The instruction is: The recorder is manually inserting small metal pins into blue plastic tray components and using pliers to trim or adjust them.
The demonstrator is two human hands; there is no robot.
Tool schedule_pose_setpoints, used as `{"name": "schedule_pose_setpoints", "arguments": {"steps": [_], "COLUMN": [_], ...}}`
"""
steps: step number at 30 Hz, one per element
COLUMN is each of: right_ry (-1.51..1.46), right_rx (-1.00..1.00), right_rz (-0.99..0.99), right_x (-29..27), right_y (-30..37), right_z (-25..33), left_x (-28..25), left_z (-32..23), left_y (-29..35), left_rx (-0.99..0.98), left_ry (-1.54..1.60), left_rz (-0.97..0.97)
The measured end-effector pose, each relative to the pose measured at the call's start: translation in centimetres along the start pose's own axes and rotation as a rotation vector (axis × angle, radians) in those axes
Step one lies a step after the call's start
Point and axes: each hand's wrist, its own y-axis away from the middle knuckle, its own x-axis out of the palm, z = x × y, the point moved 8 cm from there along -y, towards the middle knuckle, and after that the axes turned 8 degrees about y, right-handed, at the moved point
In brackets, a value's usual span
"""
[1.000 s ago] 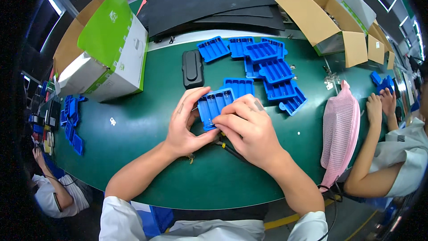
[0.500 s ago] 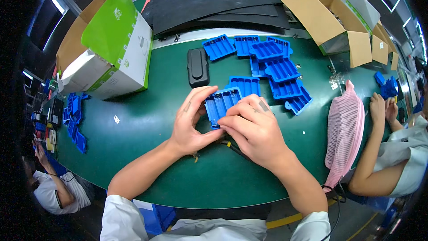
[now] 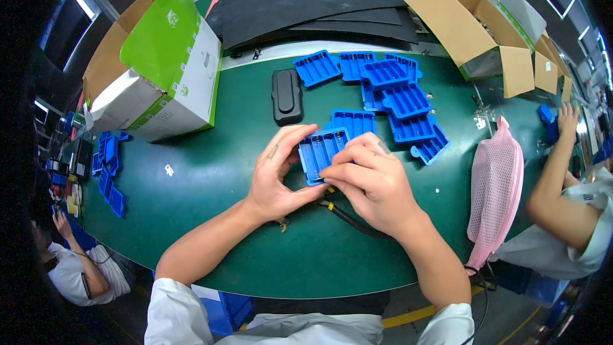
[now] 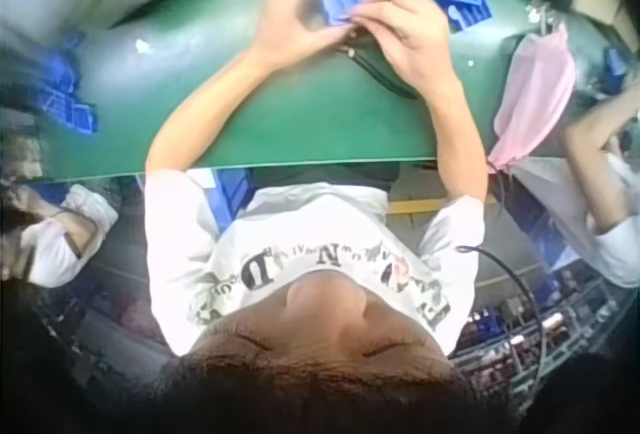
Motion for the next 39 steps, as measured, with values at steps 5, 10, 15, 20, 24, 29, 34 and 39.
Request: {"name": "schedule_pose_setpoints", "arguments": {"steps": [5,10,15,20,24,29,34,39], "right_ry": [0.089,0.222,0.170,-0.705,-0.991,-0.931,-0.956,-0.819], "right_rx": [-0.020,-0.078,0.032,0.761,0.816,0.807,0.845,0.832], "right_rz": [0.016,0.016,0.059,-0.024,0.149,0.127,-0.018,-0.128], "right_x": [0.0,-0.5,-0.8,1.7,4.1,4.3,3.9,3.2], "right_y": [-0.1,-0.4,-0.4,2.8,2.9,3.1,3.1,3.2], "right_z": [0.6,1.7,0.6,-5.2,-4.1,-5.0,-5.6,-5.7], "left_x": [-0.1,-0.4,-0.3,-0.1,0.2,0.3,-0.8,0.2], "left_z": [-0.1,0.8,0.9,-0.1,-0.6,-0.7,-2.6,-3.1], "left_y": [-0.2,0.0,-0.2,-0.3,-0.3,-0.3,-0.1,-0.4], "left_rx": [0.007,-0.056,-0.079,-0.031,0.038,0.028,0.257,0.251], "left_ry": [-0.012,0.078,0.234,0.212,0.121,0.029,-0.347,-0.411], "left_rz": [-0.004,-0.025,-0.042,-0.016,0.026,0.059,-0.077,-0.045]}}
